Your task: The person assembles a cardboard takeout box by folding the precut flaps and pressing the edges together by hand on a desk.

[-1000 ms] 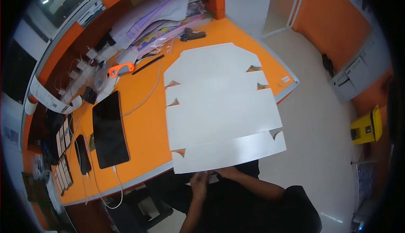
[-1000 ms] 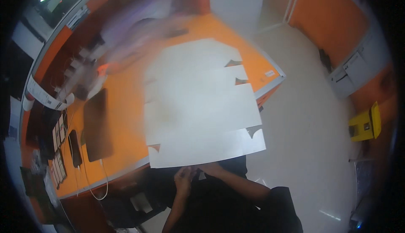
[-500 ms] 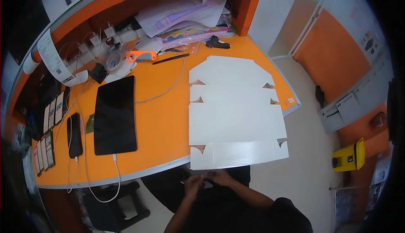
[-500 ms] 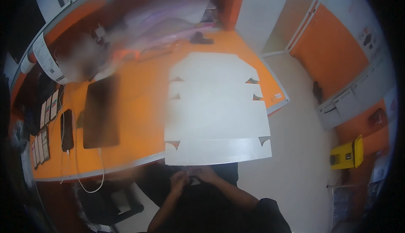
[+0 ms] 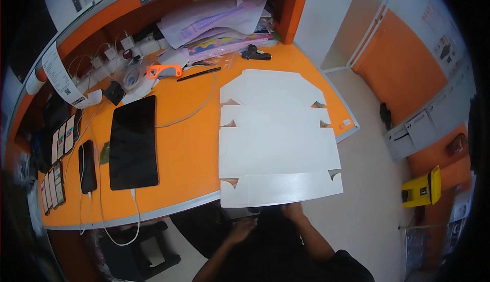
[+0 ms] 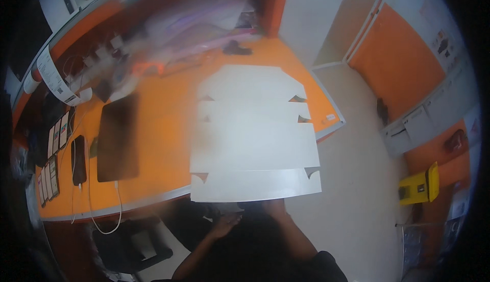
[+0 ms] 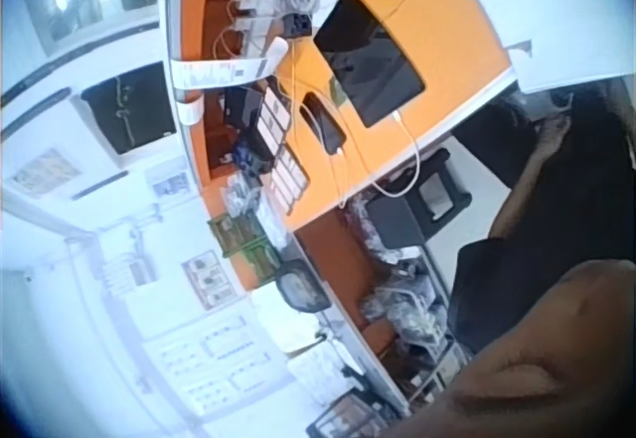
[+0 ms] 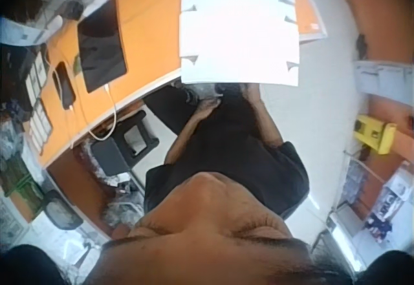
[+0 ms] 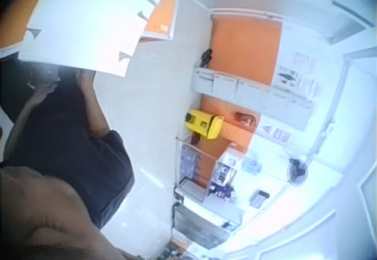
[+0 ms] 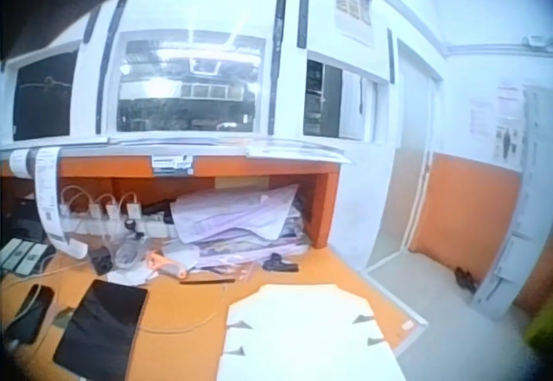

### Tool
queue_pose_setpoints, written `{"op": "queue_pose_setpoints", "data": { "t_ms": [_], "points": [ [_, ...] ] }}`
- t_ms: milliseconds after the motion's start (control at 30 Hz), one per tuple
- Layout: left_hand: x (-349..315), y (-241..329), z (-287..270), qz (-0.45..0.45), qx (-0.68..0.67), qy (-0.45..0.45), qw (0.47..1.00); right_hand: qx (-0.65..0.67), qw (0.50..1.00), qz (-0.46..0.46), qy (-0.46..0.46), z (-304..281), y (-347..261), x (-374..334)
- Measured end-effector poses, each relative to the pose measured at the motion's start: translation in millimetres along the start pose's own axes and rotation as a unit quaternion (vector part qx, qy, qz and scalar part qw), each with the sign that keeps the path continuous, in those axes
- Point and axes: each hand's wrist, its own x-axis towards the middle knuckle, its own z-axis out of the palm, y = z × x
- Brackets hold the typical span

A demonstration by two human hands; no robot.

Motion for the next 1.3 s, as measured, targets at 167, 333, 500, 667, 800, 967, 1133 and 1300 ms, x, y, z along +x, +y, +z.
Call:
{"op": "queue_pose_setpoints", "data": {
  "t_ms": [167, 333, 500, 667, 800, 967, 1133, 1300],
  "points": [
    [-28, 48, 9, 0.138, 0.243, -0.03, 0.96, -0.1, 0.991, 0.033, 0.079, -20, 80, -20],
    [-94, 239, -22, 0.293, 0.111, 0.042, 0.949, -0.099, 0.957, 0.251, -0.102, -42, 55, -72],
    [-108, 337, -59, 0.435, 0.294, 0.165, 0.835, -0.245, 0.852, 0.409, -0.219, -73, 103, -121],
    [-14, 413, -41, 0.445, 0.467, 0.053, 0.762, -0.194, 0.928, 0.308, 0.075, -148, 152, -120],
    [79, 401, -13, 0.454, 0.509, 0.017, 0.731, -0.067, 0.952, 0.279, 0.104, -241, 110, -18],
    [75, 385, 5, 0.466, 0.531, -0.047, 0.706, -0.274, 0.944, 0.151, 0.106, -222, 114, -25],
    [13, 390, -11, 0.427, 0.464, -0.187, 0.753, -0.125, 0.896, 0.398, 0.15, -139, 167, -100],
    [15, 396, -34, 0.434, 0.478, -0.11, 0.756, -0.073, 0.905, 0.397, 0.131, -102, 178, -149]
  ]
}}
